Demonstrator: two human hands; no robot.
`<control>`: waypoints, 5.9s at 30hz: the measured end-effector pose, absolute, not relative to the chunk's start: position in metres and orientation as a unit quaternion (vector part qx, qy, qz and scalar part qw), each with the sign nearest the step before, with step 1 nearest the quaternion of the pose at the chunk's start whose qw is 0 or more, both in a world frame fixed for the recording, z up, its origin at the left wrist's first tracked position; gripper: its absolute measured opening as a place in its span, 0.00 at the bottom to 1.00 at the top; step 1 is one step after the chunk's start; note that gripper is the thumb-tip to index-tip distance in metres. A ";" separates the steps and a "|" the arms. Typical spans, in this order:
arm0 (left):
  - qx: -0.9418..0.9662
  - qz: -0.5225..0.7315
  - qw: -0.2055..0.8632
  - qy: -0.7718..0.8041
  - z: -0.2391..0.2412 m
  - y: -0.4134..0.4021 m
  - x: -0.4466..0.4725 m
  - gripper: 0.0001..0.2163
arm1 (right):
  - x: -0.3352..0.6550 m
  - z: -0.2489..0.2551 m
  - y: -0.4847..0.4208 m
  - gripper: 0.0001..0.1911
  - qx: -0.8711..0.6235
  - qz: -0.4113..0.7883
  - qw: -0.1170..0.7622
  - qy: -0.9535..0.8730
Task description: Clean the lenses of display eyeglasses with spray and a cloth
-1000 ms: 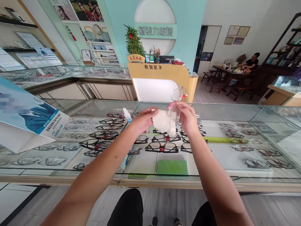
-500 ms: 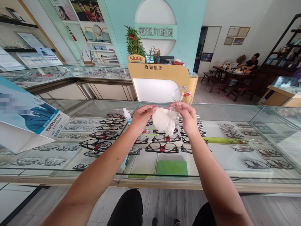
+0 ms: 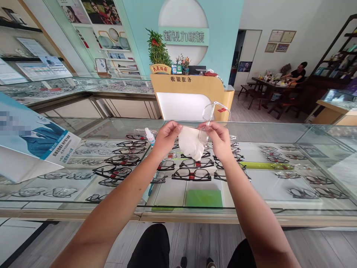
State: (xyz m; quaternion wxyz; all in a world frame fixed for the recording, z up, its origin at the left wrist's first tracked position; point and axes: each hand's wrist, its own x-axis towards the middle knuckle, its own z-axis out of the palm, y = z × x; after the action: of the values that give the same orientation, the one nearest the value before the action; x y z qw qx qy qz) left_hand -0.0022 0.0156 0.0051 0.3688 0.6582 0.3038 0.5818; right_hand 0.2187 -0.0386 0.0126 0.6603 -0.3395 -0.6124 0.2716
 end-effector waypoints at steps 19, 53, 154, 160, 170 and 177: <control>0.684 0.564 0.375 0.271 0.011 0.007 -0.002 0.29 | 0.217 0.008 -0.038 0.11 -0.316 0.422 0.534 -0.662; 0.631 0.650 0.323 0.275 -0.010 0.018 0.008 0.27 | 0.224 -0.001 -0.032 0.10 -0.312 0.501 0.488 -0.643; 0.654 0.594 0.354 0.305 -0.002 0.019 -0.001 0.22 | 0.186 -0.019 -0.027 0.25 -0.342 0.470 0.554 -0.596; 0.632 0.636 0.317 0.309 -0.004 0.022 -0.001 0.21 | 0.184 -0.021 -0.026 0.25 -0.346 0.457 0.564 -0.595; 0.635 0.637 0.322 0.295 -0.010 0.014 0.009 0.16 | 0.181 -0.022 -0.028 0.25 -0.346 0.448 0.550 -0.614; 0.672 0.621 0.292 0.279 -0.013 0.017 0.005 0.12 | 0.181 -0.021 -0.027 0.27 -0.342 0.449 0.550 -0.615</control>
State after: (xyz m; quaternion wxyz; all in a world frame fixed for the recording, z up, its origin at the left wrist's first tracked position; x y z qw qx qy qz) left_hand 0.0054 0.0169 -0.0133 0.2917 0.6722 0.2794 0.6205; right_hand 0.1805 -0.0273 -0.0215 0.5502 -0.3423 -0.6152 0.4491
